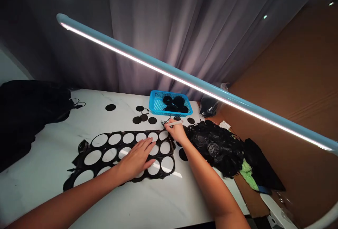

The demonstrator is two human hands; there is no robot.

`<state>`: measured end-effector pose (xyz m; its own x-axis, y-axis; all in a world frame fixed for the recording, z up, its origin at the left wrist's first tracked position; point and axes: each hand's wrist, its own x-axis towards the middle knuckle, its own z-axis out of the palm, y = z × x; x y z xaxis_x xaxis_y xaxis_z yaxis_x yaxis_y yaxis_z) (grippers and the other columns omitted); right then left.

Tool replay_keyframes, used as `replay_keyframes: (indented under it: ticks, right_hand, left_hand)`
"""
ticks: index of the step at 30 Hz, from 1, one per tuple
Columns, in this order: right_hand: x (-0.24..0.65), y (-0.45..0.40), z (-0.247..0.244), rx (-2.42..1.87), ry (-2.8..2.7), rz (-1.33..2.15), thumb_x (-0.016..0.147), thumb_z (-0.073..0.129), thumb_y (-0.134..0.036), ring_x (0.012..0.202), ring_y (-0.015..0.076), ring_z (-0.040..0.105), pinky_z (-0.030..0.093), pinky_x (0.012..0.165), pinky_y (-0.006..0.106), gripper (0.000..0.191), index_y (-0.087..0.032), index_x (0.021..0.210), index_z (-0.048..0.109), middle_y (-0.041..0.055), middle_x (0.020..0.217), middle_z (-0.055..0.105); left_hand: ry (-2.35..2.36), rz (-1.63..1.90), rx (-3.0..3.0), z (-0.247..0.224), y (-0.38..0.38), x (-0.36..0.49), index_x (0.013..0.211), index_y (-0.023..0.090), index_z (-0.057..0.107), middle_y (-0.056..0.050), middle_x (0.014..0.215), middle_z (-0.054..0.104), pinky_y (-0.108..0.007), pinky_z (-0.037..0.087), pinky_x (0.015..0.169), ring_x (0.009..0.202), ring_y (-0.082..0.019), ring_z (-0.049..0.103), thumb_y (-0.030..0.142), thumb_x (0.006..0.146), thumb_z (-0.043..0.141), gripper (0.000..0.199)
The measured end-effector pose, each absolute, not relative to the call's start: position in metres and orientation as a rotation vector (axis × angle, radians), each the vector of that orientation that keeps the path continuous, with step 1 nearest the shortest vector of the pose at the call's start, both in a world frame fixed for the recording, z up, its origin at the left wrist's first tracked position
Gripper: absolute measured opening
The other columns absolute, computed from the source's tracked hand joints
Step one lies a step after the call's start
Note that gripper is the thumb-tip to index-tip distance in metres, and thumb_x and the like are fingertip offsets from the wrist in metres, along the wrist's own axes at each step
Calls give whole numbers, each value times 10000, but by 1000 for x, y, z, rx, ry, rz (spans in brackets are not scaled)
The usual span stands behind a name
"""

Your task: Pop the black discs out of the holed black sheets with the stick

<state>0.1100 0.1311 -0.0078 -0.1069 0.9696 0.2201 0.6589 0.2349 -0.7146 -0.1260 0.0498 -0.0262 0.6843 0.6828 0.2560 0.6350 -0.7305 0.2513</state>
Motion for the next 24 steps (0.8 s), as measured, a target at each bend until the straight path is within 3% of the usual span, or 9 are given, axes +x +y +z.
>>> replay_keyframes:
  ticks: [6, 11, 20, 24]
  right_hand:
    - [71, 97, -14, -1295, -1904, 980, 843, 571, -332, 810, 187, 647, 472, 731, 286, 211, -209, 683, 512, 36, 810, 692]
    - [67, 86, -14, -1303, -1868, 1062, 849, 575, -315, 802, 172, 610, 443, 736, 276, 206, -203, 687, 515, 30, 861, 683]
    - [65, 83, -18, -1280, -1926, 996, 865, 567, -290, 767, 167, 582, 432, 714, 274, 200, -210, 695, 499, 17, 835, 659]
    - [56, 73, -19, -1314, -2163, 665, 888, 524, -213, 830, 196, 580, 394, 790, 322, 123, -211, 765, 528, 47, 881, 666]
  left_hand:
    - [1160, 489, 2736, -37, 50, -146, 1396, 153, 424, -152, 1447, 481, -469, 374, 1093, 1368, -319, 407, 410, 947, 531, 529]
    - [1162, 476, 2746, -41, 47, -147, 1392, 167, 451, -133, 1481, 445, -463, 349, 1116, 1390, -311, 376, 410, 945, 542, 517]
    - [1157, 499, 2739, -42, 46, -147, 1392, 178, 457, -127, 1486, 439, -457, 346, 1124, 1402, -303, 358, 408, 946, 542, 509]
    - [1159, 500, 2737, -42, 46, -147, 1400, 180, 451, -121, 1488, 439, -451, 332, 1134, 1406, -297, 351, 410, 950, 532, 513]
